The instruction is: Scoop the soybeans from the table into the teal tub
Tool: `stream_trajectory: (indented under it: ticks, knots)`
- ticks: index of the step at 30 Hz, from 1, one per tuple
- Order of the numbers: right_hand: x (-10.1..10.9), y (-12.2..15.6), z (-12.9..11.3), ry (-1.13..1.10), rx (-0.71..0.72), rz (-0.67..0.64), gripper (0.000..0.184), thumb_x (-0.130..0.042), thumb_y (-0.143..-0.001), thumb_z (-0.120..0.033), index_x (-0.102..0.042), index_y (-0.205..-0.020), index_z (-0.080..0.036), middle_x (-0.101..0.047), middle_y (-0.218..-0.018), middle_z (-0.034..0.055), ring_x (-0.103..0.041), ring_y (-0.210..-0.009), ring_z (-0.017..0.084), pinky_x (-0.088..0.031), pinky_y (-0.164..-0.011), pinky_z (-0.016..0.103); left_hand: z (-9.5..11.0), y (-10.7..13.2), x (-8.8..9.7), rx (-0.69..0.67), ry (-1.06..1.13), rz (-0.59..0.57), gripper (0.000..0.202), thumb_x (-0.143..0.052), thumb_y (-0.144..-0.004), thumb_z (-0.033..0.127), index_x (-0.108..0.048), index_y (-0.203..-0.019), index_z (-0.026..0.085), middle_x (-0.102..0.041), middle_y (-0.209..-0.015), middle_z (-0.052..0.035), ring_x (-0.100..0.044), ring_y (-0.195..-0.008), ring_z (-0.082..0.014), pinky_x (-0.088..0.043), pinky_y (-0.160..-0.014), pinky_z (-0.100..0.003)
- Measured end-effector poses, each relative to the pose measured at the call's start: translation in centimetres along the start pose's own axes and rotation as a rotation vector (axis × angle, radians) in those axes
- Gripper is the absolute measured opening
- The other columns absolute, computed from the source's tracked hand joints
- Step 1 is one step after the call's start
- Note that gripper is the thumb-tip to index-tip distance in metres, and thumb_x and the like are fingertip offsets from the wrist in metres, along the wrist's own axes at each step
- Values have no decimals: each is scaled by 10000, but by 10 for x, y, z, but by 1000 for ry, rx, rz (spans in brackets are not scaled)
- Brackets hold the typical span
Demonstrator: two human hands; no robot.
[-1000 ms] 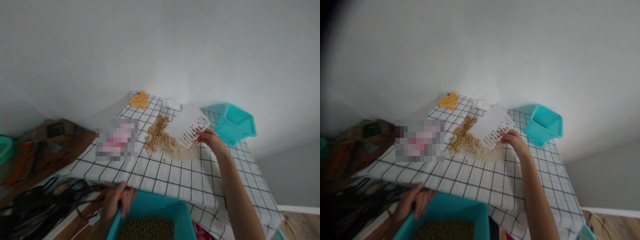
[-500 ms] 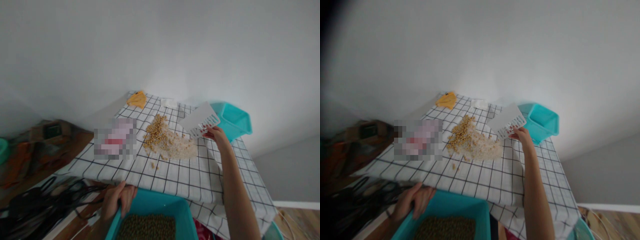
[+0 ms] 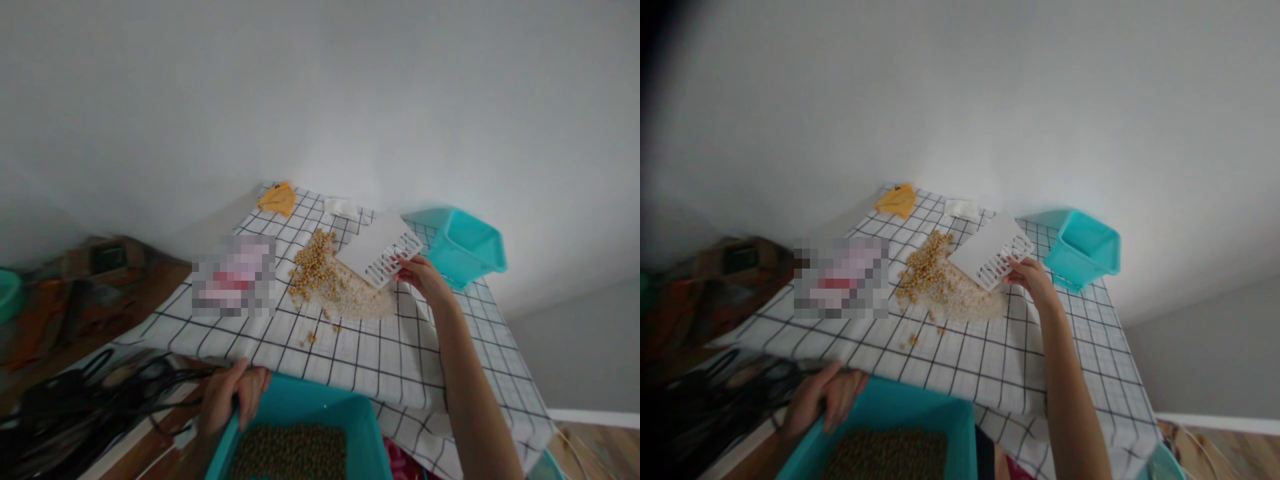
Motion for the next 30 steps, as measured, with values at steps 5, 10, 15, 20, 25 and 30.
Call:
stream_trajectory:
  ticks: [5, 10, 15, 20, 25, 30]
  knots:
    - [-2, 2, -8, -30, 54, 0, 330, -861, -648, -429, -747, -810, -166, -780, -763, 61, -663, -550, 141, -563, -567, 255, -2, 0, 2, -33, 7, 5, 744, -385, -1068, 370, -648, -385, 234, -598, -348, -21, -515, -391, -155, -430, -685, -370]
    - [18, -4, -5, 48, 35, 157, 327, -853, -638, -426, -739, -803, -168, -766, -709, 60, -669, -544, 159, -560, -546, 261, 0, 4, -3, -23, 67, 107, 753, -375, -1072, 316, -662, -379, 250, -573, -335, -10, -474, -383, -149, -407, -687, -369]
    - [14, -6, 3, 61, -27, 118, 248, -844, -639, -342, -733, -774, -166, -765, -709, 74, -676, -545, 168, -569, -541, 268, 2, 2, -5, -2, 54, 69, 731, -423, -1062, 385, -689, -392, 264, -581, -335, -5, -483, -381, -154, -408, -682, -369]
    - [0, -3, 2, 44, -28, 58, 242, -837, -648, -358, -735, -770, -176, -772, -736, 77, -680, -563, 175, -573, -562, 282, 6, 2, -6, 10, 37, 97, 723, -435, -1054, 376, -695, -388, 269, -585, -339, -7, -484, -380, -155, -413, -692, -370]
    - [-10, 1, -3, 16, 16, 5, 322, -860, -606, -433, -735, -748, -173, -760, -704, 73, -661, -551, 165, -555, -560, 275, 5, 5, -7, 39, 51, 148, 740, -411, -1055, 333, -669, -365, 265, -574, -330, -10, -487, -376, -152, -420, -720, -365]
    - [-21, 8, -11, 5, 81, -101, 314, -843, -663, -454, -736, -764, -176, -758, -710, 64, -649, -554, 158, -547, -563, 273, 4, 4, -6, 35, 38, 153, 741, -420, -1050, 345, -643, -350, 252, -560, -319, -15, -484, -377, -150, -421, -709, -366]
Point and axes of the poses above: each hand's wrist, its own y-axis away from the middle knuckle, its own x-axis out of the back of the hand, z = x × y, the point moved 6 cm from there along -y, towards the middle knuckle
